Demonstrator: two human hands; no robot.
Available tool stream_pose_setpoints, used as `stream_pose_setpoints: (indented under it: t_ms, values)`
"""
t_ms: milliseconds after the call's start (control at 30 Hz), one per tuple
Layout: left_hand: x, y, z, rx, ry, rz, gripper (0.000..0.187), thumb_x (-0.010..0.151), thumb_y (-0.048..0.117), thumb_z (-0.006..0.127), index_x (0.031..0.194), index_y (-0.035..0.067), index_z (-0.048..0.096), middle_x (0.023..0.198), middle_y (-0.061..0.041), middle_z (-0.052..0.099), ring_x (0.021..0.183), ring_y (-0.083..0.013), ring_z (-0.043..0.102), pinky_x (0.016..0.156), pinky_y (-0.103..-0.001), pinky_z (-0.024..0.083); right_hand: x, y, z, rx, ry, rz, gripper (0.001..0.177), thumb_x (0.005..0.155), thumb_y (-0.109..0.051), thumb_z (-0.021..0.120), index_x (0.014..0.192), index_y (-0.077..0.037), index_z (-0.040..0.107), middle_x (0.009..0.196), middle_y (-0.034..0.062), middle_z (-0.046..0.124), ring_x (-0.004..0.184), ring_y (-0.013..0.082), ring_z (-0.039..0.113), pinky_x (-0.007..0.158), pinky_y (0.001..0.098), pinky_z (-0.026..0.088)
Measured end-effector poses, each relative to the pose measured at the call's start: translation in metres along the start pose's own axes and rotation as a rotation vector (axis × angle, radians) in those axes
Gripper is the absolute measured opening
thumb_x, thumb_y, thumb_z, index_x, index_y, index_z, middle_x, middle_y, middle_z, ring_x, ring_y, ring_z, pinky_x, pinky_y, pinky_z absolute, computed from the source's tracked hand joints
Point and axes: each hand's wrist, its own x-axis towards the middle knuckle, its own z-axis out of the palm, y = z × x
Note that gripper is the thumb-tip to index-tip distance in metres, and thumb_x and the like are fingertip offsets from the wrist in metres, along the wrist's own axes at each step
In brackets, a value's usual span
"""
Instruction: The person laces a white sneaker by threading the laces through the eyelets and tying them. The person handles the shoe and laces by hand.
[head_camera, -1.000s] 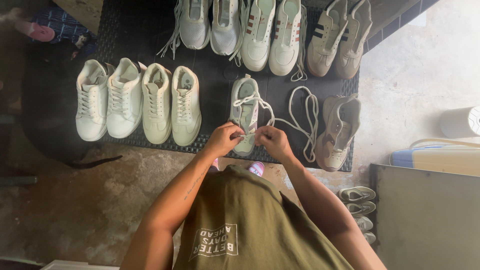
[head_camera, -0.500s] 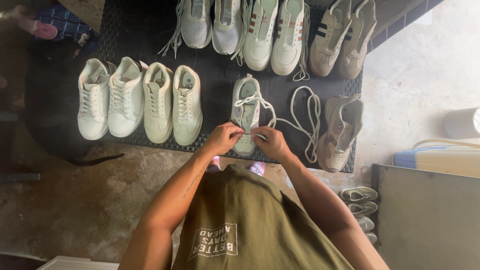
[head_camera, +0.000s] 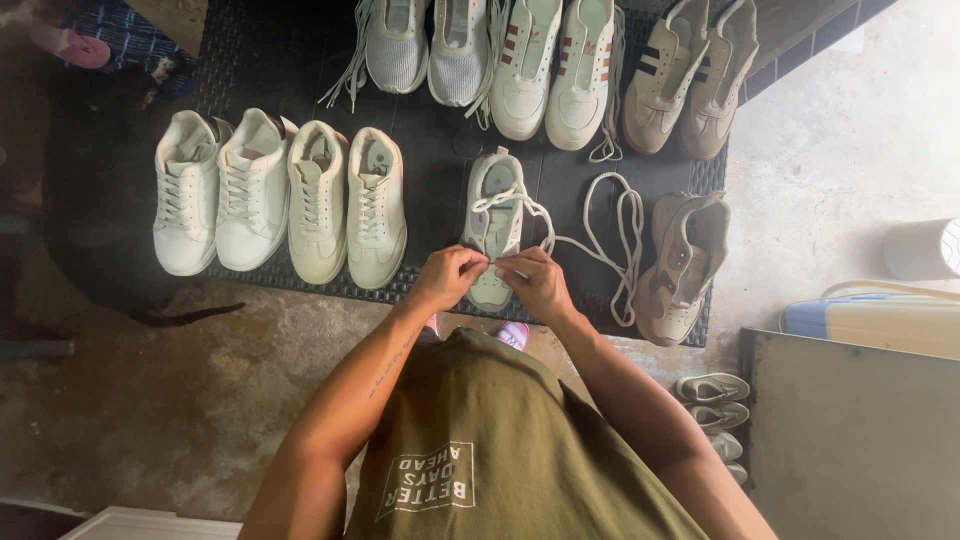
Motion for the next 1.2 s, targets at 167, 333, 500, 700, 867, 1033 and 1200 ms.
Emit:
stream_pose_setpoints:
  t_ms: [167, 333, 500, 700, 867, 1033, 1200]
  values:
    - [-0.004, -0.004, 0.003, -0.068, -0.002, 0.108, 0.022, 0.085, 0.008, 0.076, 0.107, 0.003, 0.075, 0.095, -0.012, 0.071, 0.083, -0.0226, 0.074, 0.075, -0.033, 0.058, -0.001, 0.002, 0.005, -0.014, -0.03, 0.044, 0.027, 0.084, -0.013, 0.081, 0.11, -0.009, 0.08, 0.095, 0.0119, 0.07, 0.082, 0.0236, 0.07, 0.071, 0.0346, 0.057]
    - [-0.006, 0.0, 0.006, -0.025, 0.074, 0.113, 0.02, 0.084, 0.009, 0.079, 0.103, 0.004, 0.075, 0.09, -0.012, 0.07, 0.078, -0.0232, 0.073, 0.071, -0.033, 0.058, 0.001, 0.003, 0.003, -0.003, -0.042, 0.009, 0.021, 0.086, -0.013, 0.079, 0.106, -0.007, 0.079, 0.096, 0.0117, 0.071, 0.087, 0.025, 0.071, 0.077, 0.0349, 0.057]
    - [-0.01, 0.006, 0.005, 0.045, 0.102, 0.164, 0.015, 0.086, 0.01, 0.077, 0.1, 0.005, 0.074, 0.091, -0.013, 0.07, 0.078, -0.0291, 0.071, 0.069, -0.037, 0.056, 0.003, 0.001, 0.004, 0.003, -0.053, 0.03, 0.021, 0.087, -0.015, 0.08, 0.106, -0.007, 0.078, 0.096, 0.0121, 0.07, 0.087, 0.026, 0.071, 0.077, 0.0354, 0.057]
    - [-0.007, 0.009, -0.011, 0.123, 0.025, 0.221, 0.01, 0.088, 0.011, 0.073, 0.096, 0.005, 0.073, 0.098, -0.012, 0.071, 0.085, -0.0322, 0.071, 0.071, -0.04, 0.055, 0.001, -0.008, -0.002, -0.041, -0.061, -0.041, 0.02, 0.089, -0.015, 0.077, 0.107, -0.008, 0.075, 0.095, 0.0125, 0.067, 0.083, 0.0281, 0.068, 0.075, 0.0377, 0.056]
    - [-0.005, 0.006, -0.032, 0.049, 0.043, 0.195, 0.013, 0.087, 0.012, 0.073, 0.098, 0.006, 0.073, 0.096, -0.011, 0.071, 0.084, -0.0308, 0.071, 0.071, -0.039, 0.057, 0.002, -0.01, -0.005, -0.091, -0.065, -0.093, 0.018, 0.09, -0.014, 0.075, 0.106, -0.007, 0.074, 0.093, 0.0125, 0.066, 0.085, 0.0301, 0.066, 0.075, 0.0395, 0.055]
    - [0.01, 0.005, -0.01, 0.186, 0.076, 0.423, 0.014, 0.077, 0.009, 0.075, 0.091, 0.007, 0.074, 0.091, -0.009, 0.07, 0.086, -0.0313, 0.07, 0.077, -0.041, 0.058, 0.005, -0.004, 0.002, -0.042, -0.063, -0.064, 0.018, 0.09, -0.014, 0.075, 0.106, -0.007, 0.073, 0.095, 0.0118, 0.068, 0.086, 0.0291, 0.067, 0.077, 0.0392, 0.055]
    - [0.005, 0.003, 0.002, 0.272, 0.129, 0.368, 0.011, 0.074, 0.011, 0.076, 0.079, 0.005, 0.068, 0.084, -0.01, 0.067, 0.081, -0.0316, 0.067, 0.073, -0.042, 0.057, 0.002, 0.002, 0.005, -0.041, -0.048, -0.096, 0.02, 0.089, -0.013, 0.075, 0.107, -0.006, 0.072, 0.097, 0.0118, 0.069, 0.09, 0.0302, 0.067, 0.079, 0.0396, 0.055]
